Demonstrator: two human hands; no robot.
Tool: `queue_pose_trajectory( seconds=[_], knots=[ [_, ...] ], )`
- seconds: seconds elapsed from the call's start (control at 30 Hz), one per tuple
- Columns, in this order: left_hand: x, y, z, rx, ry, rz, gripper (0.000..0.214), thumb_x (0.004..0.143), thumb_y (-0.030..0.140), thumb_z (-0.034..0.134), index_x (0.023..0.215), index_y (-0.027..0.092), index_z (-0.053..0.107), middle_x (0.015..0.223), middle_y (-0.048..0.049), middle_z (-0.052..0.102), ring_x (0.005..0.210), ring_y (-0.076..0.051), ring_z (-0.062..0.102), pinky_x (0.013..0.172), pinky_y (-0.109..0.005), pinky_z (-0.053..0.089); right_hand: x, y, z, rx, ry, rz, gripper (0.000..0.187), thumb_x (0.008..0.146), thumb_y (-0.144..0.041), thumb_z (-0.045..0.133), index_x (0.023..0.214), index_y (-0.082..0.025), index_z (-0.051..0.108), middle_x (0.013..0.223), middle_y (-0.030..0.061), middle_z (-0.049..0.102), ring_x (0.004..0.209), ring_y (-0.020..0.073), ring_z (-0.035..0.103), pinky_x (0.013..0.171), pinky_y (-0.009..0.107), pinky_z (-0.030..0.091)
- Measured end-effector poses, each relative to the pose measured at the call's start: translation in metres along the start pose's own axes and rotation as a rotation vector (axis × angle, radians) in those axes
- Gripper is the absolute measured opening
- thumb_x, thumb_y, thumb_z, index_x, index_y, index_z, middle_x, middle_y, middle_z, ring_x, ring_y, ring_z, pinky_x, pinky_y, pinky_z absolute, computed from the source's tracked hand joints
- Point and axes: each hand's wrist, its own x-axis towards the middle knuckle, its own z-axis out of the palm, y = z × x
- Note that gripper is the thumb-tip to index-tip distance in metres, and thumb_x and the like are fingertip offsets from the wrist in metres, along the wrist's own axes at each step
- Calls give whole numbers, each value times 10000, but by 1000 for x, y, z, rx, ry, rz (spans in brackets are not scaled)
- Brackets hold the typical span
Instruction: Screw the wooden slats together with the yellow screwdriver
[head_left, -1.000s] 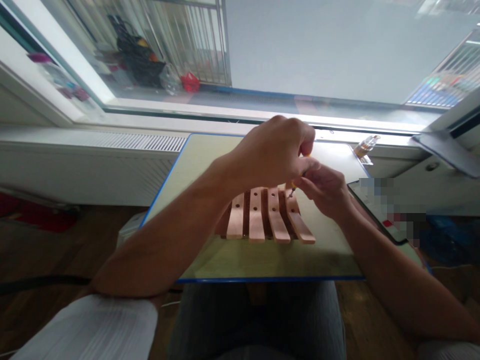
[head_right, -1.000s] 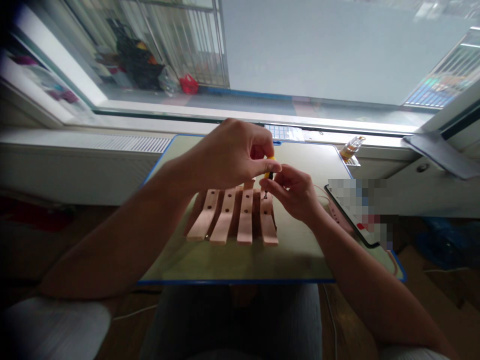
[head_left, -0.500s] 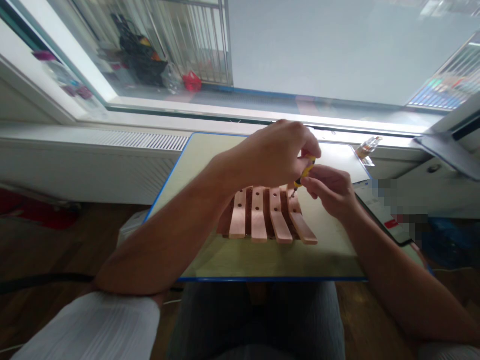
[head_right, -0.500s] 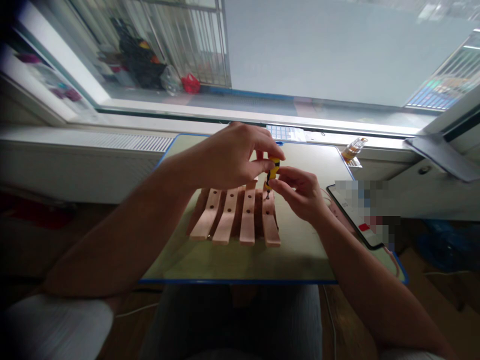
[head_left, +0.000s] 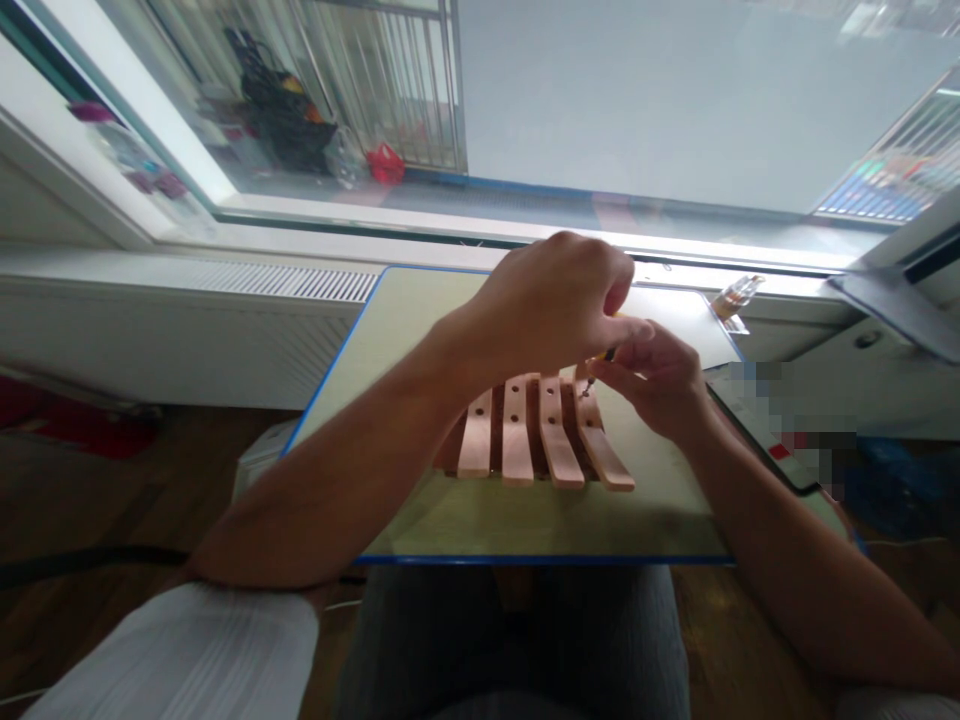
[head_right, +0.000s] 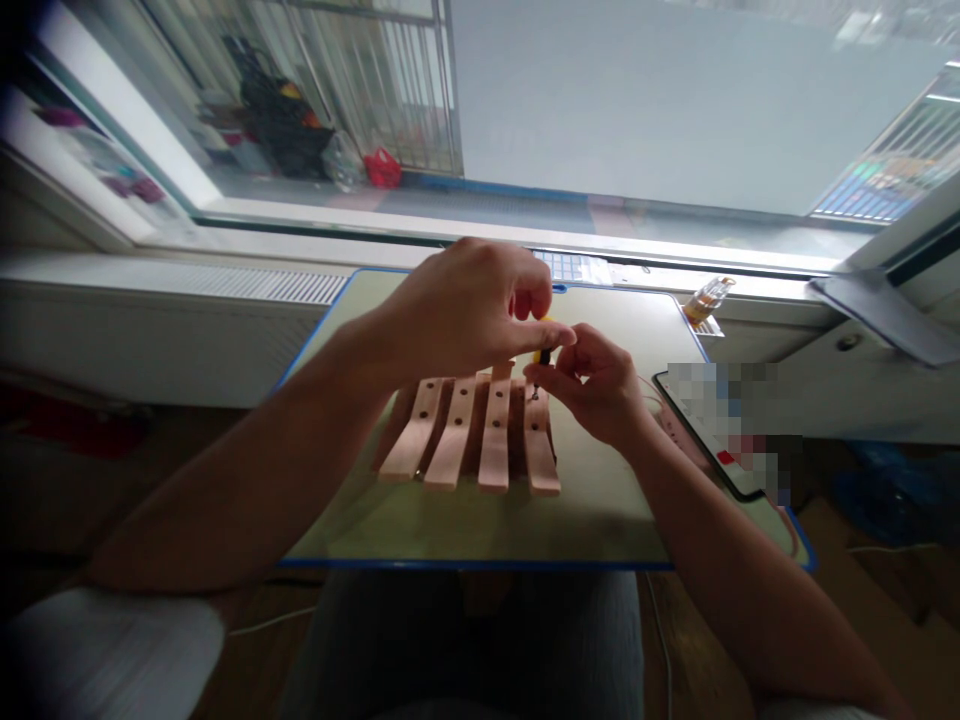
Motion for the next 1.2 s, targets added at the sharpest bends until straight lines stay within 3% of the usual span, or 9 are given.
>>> queue_pose_trajectory(
  seconds=[0.27,0.5,0.73,0.87,1.0,1.2],
  knots=[
    [-2,3,-2,-25,-25,-1,191,896,310,729,987,177,832,883,-69,764,848,-204,667,758,-351,465,1,-7,1,-5,-9,-15,320,834,-349,956,817,-233,658,668,-54,542,591,111,415,528,288,356],
    [-2,0,-2,-146,-76,78,247,871,230,677,1045,192,847,904,-71,778,850,-201,660,785,-364,488,0,-13,-4,148,-142,19,180,964,-351,851,921,-204,757,669,-37,579,579,106,452,549,301,347],
    [-3,1,-6,-163,-110,137,328,826,192,646,1080,236,849,819,-55,745,836,-219,639,798,-377,499,1,-19,-6,152,-177,18,289,1000,-395,810,812,-189,733,629,-32,544,570,107,432,547,309,302],
    [-4,2,-5,-140,-122,125,324,862,233,652,1118,244,850,898,-72,782,898,-237,670,838,-386,524,1,-14,-4,108,-145,21,335,972,-420,842,771,-205,683,609,-39,531,551,105,416,527,302,293],
    [-4,2,-2,-86,-67,101,315,923,371,697,1160,219,838,1028,-85,802,948,-237,695,868,-389,526,0,-3,2,112,-60,36,311,881,-434,926,826,-221,707,674,-34,591,578,111,443,528,289,368],
    [-3,3,-1,43,-11,-5,239,909,400,745,962,181,827,892,-81,758,852,-218,668,800,-365,483,-1,4,5,16,18,33,361,810,-412,979,758,-224,676,666,-34,575,591,117,444,522,289,396]
  ],
)
